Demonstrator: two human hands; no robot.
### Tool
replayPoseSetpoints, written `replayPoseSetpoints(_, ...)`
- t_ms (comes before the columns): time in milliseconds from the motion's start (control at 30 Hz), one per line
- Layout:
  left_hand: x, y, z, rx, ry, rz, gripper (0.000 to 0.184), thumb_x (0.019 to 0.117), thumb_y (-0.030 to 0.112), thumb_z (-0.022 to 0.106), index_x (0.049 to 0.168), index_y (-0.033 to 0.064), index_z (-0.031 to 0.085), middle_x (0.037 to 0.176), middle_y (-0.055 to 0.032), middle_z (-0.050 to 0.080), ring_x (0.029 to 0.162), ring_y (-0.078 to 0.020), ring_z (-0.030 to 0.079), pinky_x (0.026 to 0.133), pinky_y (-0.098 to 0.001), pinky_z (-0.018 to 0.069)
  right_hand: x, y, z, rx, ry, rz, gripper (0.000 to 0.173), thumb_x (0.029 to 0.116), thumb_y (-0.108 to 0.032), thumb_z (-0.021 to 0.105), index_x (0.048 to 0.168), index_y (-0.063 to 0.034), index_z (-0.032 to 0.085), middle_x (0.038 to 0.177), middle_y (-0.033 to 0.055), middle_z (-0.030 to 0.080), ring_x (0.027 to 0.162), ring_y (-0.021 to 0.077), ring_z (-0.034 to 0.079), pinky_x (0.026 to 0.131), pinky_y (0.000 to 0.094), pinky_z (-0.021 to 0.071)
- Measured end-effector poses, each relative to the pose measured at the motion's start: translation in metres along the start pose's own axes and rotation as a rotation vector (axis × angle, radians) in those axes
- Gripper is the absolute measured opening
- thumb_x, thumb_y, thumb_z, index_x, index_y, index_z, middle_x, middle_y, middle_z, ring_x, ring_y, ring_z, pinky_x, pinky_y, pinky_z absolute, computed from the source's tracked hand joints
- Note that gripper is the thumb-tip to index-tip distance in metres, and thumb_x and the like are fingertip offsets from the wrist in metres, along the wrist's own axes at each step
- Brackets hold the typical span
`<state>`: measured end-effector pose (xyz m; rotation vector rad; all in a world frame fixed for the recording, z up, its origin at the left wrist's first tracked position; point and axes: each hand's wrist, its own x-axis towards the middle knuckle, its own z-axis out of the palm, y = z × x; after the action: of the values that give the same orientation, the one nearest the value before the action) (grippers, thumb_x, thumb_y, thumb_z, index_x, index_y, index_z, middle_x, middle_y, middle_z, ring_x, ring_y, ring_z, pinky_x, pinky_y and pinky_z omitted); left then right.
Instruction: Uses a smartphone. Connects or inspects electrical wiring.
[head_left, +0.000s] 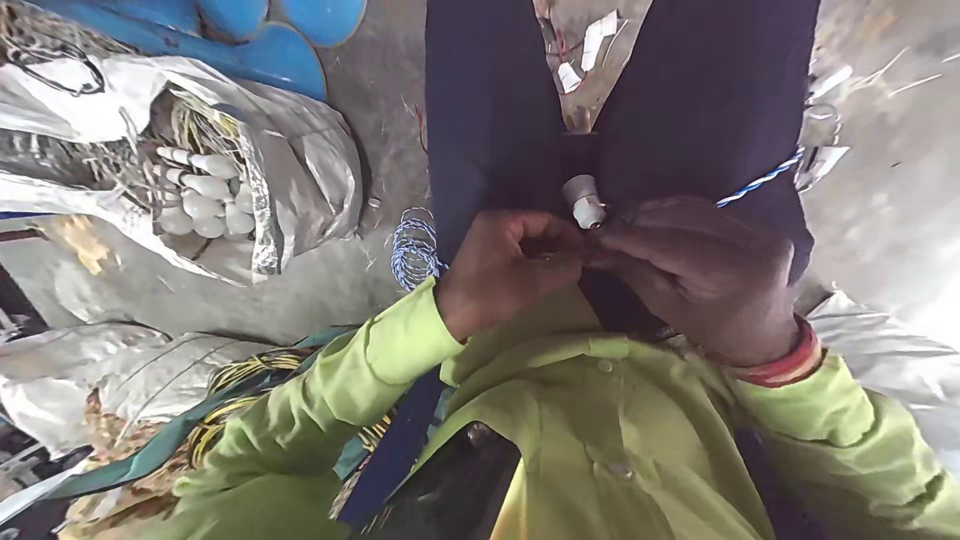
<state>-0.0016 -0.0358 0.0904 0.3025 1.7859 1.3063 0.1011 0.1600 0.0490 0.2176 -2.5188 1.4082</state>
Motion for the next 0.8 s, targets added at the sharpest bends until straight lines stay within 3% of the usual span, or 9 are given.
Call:
replayPoseSetpoints(133, -0.005, 0.0, 0.002, -0.018, 0.041, 0.057, 0.011, 0.0878, -0.002, 0.07, 0.098, -0.0001, 0.073, 0.085, -0.0037, 0.073, 0.07, -0.0046, 0.067, 0.063, -0.0203, 0.0575, 0.004, -0.001, 0.002, -0.105, 0.0, -0.123, 0.013, 0.0968, -0.006, 0.065, 0.1, 0.0022, 0.075, 0.099, 0.019, 0.072, 0.103, 0.0288, 0.069, 0.096, 0.0357, 0.0549)
replayPoseSetpoints(200, -0.006, -0.003, 0.004, 0.085, 0.081, 0.165, 0.011, 0.0865, 0.002, 0.07, 0.097, 0.0014, 0.073, 0.086, -0.0025, 0.073, 0.072, -0.0036, 0.068, 0.064, -0.0207, 0.0585, 0.004, 0.0, 0.008, -0.16, -0.019, -0.137, 0.014, 0.0988, -0.008, 0.061, 0.102, 0.0025, 0.07, 0.101, 0.0199, 0.07, 0.106, 0.0319, 0.066, 0.098, 0.0372, 0.0531)
replayPoseSetpoints(300, -0.011, -0.011, 0.008, 0.327, 0.165, 0.329, 0.009, 0.0853, 0.01, 0.07, 0.092, 0.0055, 0.074, 0.087, -0.0016, 0.069, 0.073, -0.003, 0.062, 0.06, -0.0182, 0.0501, -0.005, -0.003, 0.019, -0.174, -0.026, -0.099, 0.012, 0.0979, -0.007, 0.058, 0.101, 0.0027, 0.065, 0.102, 0.0212, 0.068, 0.107, 0.0339, 0.065, 0.098, 0.039, 0.0523)
replayPoseSetpoints(467, -0.015, -0.008, 0.009, 0.476, 0.141, 0.363, 0.009, 0.0846, 0.012, 0.068, 0.089, 0.007, 0.074, 0.086, -0.0034, 0.066, 0.077, -0.0067, 0.062, 0.062, -0.0202, 0.0515, -0.012, -0.011, 0.024, -0.163, -0.022, 0.001, 0.011, 0.0997, -0.007, 0.059, 0.103, 0.0024, 0.063, 0.103, 0.0204, 0.067, 0.104, 0.0307, 0.066, 0.095, 0.0355, 0.054)
replayPoseSetpoints(633, -0.005, -0.006, -0.001, 0.164, -0.08, 0.131, 0.012, 0.0882, 0.012, 0.067, 0.096, 0.0035, 0.069, 0.084, -0.0017, 0.069, 0.071, -0.0052, 0.065, 0.061, -0.0234, 0.0559, -0.006, -0.007, 0.021, -0.115, -0.001, -0.008, 0.01, 0.1001, -0.006, 0.06, 0.105, 0.0011, 0.065, 0.103, 0.0192, 0.068, 0.103, 0.0265, 0.067, 0.094, 0.031, 0.0548)
replayPoseSetpoints(800, -0.001, -0.002, -0.006, -0.295, -0.19, -0.051, 0.01, 0.0882, 0.0, 0.059, 0.093, 0.0023, 0.067, 0.076, 0.0021, 0.063, 0.065, -0.001, 0.057, 0.058, -0.0172, 0.0473, 0.005, -0.005, 0.018, -0.038, 0.054, -0.037, 0.014, 0.1022, -0.009, 0.059, 0.106, 0.0002, 0.068, 0.102, 0.0161, 0.068, 0.103, 0.0204, 0.067, 0.095, 0.0263, 0.0538)
